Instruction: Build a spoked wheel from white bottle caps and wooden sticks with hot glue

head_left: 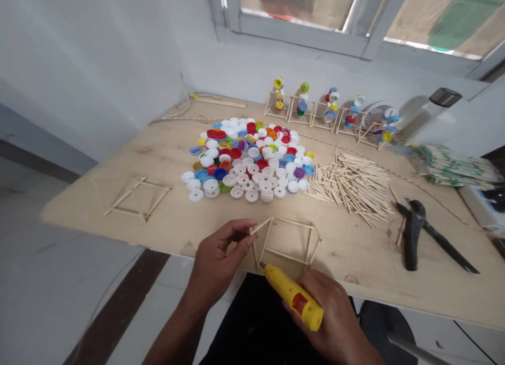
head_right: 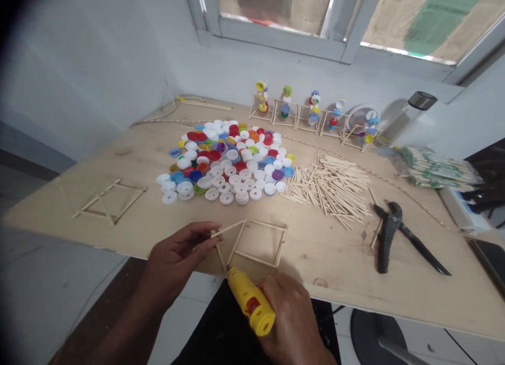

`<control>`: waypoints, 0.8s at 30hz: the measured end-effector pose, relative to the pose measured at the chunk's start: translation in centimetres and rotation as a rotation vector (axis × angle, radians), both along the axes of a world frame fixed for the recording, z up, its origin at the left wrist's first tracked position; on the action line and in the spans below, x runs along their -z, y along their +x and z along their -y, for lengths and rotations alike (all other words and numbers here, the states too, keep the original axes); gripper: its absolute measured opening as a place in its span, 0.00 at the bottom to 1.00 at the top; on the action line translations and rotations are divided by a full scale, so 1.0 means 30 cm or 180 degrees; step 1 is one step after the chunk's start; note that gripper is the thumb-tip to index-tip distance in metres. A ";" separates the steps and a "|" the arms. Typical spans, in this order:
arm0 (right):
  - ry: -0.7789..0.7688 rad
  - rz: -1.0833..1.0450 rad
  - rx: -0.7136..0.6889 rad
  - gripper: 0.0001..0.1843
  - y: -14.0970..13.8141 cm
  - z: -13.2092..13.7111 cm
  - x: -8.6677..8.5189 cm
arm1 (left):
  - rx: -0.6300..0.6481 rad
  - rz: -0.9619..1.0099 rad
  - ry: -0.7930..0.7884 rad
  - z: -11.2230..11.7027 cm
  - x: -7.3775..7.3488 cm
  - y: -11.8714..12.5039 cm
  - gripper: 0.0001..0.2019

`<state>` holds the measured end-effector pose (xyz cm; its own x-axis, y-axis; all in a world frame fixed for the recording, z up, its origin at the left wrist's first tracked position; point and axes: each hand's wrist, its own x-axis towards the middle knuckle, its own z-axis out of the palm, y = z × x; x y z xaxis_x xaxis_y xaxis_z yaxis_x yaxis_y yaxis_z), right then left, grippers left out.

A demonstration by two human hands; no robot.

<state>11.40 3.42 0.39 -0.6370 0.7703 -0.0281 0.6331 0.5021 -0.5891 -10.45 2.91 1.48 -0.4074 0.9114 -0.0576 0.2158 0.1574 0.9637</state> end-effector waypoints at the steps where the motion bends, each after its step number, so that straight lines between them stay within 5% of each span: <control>1: 0.0004 0.0009 -0.0005 0.06 -0.001 0.000 0.000 | 0.0010 0.0003 0.0022 -0.001 0.000 -0.001 0.11; 24: 0.0168 0.0036 0.0015 0.08 -0.005 -0.001 0.005 | 0.0084 -0.0116 0.0022 -0.002 0.003 -0.001 0.12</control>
